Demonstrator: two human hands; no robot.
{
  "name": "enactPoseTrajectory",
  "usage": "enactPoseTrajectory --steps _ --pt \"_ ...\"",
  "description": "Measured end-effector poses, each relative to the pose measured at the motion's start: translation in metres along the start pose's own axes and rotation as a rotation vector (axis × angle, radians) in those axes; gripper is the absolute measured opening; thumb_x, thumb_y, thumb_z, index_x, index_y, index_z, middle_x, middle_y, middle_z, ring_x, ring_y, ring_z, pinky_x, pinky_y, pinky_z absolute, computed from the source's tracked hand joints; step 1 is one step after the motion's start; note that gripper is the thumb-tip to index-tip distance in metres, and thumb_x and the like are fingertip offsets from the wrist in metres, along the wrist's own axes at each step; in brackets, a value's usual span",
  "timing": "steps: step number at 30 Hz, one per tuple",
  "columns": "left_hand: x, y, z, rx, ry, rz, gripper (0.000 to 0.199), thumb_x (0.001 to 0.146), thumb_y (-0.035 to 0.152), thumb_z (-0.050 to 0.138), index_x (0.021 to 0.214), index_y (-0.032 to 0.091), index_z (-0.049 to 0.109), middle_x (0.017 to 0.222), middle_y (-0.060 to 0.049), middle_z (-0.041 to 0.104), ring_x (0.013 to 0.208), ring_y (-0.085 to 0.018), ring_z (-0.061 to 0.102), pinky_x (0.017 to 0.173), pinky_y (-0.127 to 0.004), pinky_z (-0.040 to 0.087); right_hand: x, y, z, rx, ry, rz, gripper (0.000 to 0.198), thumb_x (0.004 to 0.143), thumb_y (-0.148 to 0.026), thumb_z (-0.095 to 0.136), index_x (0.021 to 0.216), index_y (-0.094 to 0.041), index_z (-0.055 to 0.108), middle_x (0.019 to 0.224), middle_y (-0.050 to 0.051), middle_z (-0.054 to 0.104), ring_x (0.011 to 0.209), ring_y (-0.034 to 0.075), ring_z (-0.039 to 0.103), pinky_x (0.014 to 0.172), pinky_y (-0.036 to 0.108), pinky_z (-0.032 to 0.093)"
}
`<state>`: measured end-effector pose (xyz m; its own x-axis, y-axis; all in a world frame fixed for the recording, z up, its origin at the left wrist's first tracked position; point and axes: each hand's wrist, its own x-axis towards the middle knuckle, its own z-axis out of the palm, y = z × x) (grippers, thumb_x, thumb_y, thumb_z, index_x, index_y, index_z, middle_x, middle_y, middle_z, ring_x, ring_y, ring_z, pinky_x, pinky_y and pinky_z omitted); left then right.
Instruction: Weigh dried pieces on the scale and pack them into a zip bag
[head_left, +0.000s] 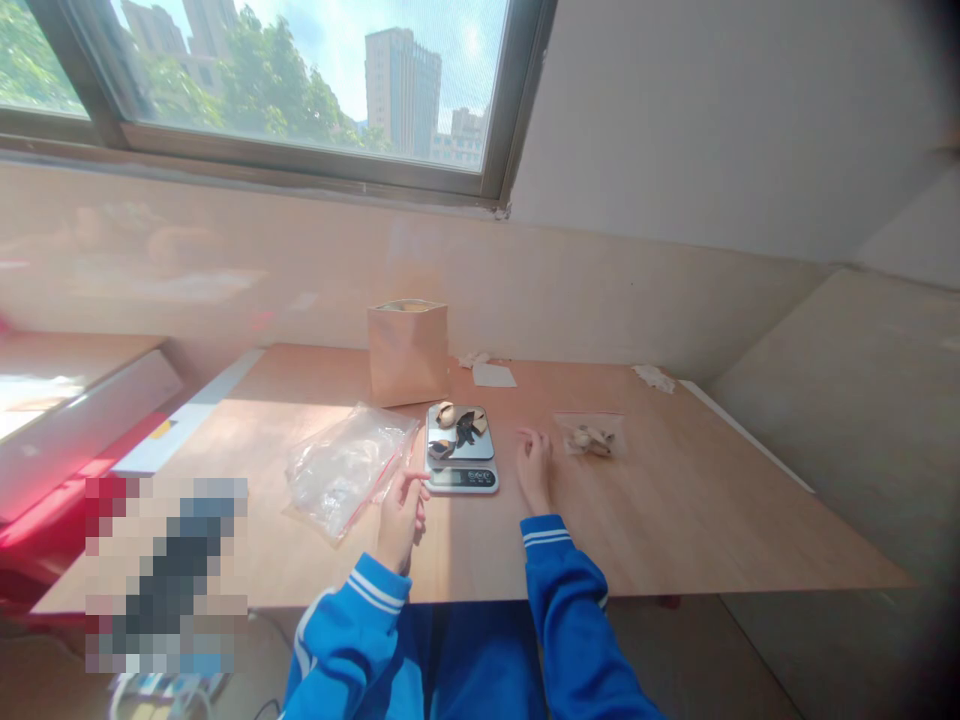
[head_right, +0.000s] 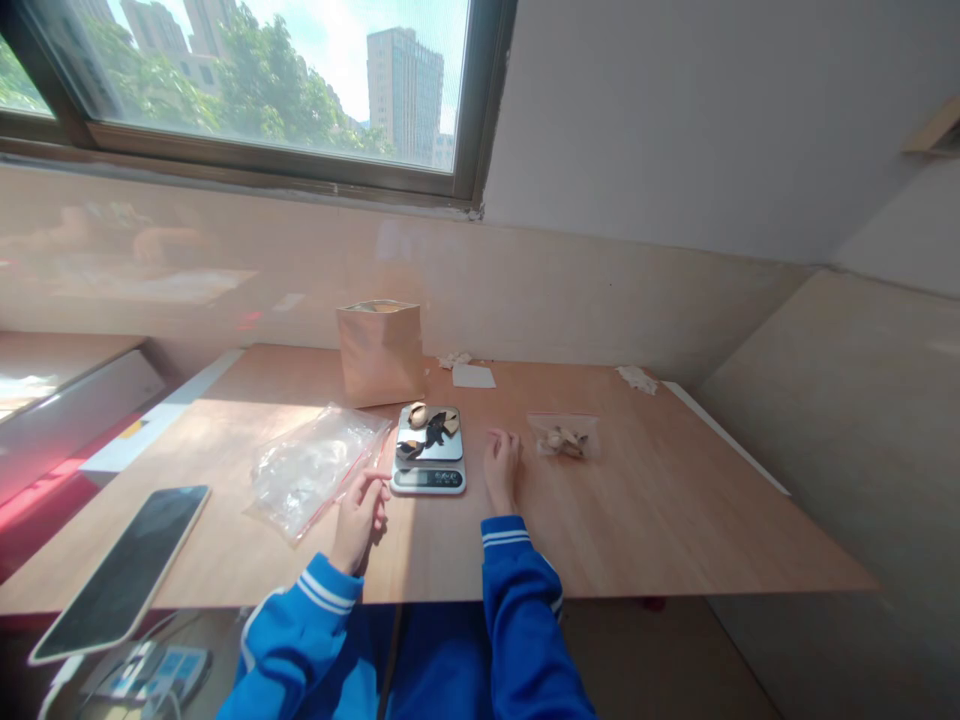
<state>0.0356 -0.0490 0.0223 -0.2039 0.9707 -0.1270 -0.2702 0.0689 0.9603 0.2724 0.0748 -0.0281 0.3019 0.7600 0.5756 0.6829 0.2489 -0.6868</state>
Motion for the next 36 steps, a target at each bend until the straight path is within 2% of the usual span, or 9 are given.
enactPoseTrajectory --steps 5,9,15,19,23,29,36 --pt "0.001 -0.001 -0.003 0.019 0.065 0.06 0.026 0.083 0.042 0.058 0.092 0.018 0.059 0.067 0.005 0.05 0.042 -0.003 0.038 0.032 -0.011 0.028 -0.002 -0.006 0.0 0.01 -0.035 -0.004 0.026 0.085 -0.021 0.04 0.092 -0.02 0.065 0.094 0.01 0.056 0.091 0.026 0.053 0.085 0.042 0.046" --pt "0.001 -0.003 -0.004 0.022 0.088 0.083 0.026 0.082 0.043 0.059 0.09 0.018 0.059 0.065 0.005 0.05 0.042 -0.003 0.038 0.033 -0.012 0.028 -0.005 -0.016 -0.004 0.03 -0.056 -0.027 0.028 0.092 -0.027 0.039 0.097 -0.02 0.066 0.099 0.012 0.056 0.098 0.026 0.054 0.089 0.044 0.046" --pt "0.0 -0.003 -0.003 0.017 0.085 0.093 0.025 0.082 0.043 0.059 0.088 0.018 0.059 0.065 0.005 0.051 0.042 -0.003 0.038 0.034 -0.011 0.028 -0.005 -0.043 0.002 0.054 -0.222 -0.227 0.034 0.094 -0.038 0.046 0.121 -0.023 0.061 0.126 0.012 0.055 0.122 0.026 0.05 0.106 0.046 0.037" --pt "0.001 -0.001 -0.001 0.008 0.072 0.062 0.026 0.081 0.044 0.059 0.089 0.019 0.058 0.065 0.006 0.049 0.039 -0.002 0.035 0.031 -0.012 0.025 0.005 -0.062 0.01 0.016 -0.383 -0.319 0.048 0.089 -0.036 0.055 0.136 -0.026 0.051 0.142 0.009 0.05 0.129 0.028 0.046 0.107 0.047 0.037" --pt "0.0 0.002 0.002 -0.001 0.065 0.022 0.028 0.079 0.046 0.061 0.089 0.02 0.057 0.066 0.007 0.048 0.038 -0.002 0.034 0.031 -0.012 0.023 0.013 -0.069 0.015 0.009 -0.431 -0.334 0.051 0.084 -0.029 0.059 0.135 -0.028 0.053 0.135 0.008 0.058 0.127 0.029 0.047 0.104 0.047 0.039" --pt "0.0 0.002 0.003 0.012 0.057 -0.007 0.029 0.079 0.048 0.061 0.089 0.02 0.057 0.065 0.008 0.048 0.037 -0.001 0.035 0.032 -0.012 0.023 0.005 -0.068 0.015 0.039 -0.354 -0.285 0.047 0.082 -0.027 0.06 0.129 -0.026 0.058 0.121 0.009 0.064 0.119 0.028 0.053 0.1 0.045 0.04" --pt "0.0 0.001 0.002 0.009 0.056 -0.015 0.027 0.08 0.045 0.06 0.089 0.02 0.056 0.065 0.008 0.047 0.037 -0.001 0.034 0.032 -0.012 0.022 -0.004 -0.076 0.001 0.087 -0.288 -0.248 0.041 0.084 -0.03 0.06 0.125 -0.023 0.058 0.109 0.009 0.064 0.103 0.027 0.054 0.094 0.042 0.038"
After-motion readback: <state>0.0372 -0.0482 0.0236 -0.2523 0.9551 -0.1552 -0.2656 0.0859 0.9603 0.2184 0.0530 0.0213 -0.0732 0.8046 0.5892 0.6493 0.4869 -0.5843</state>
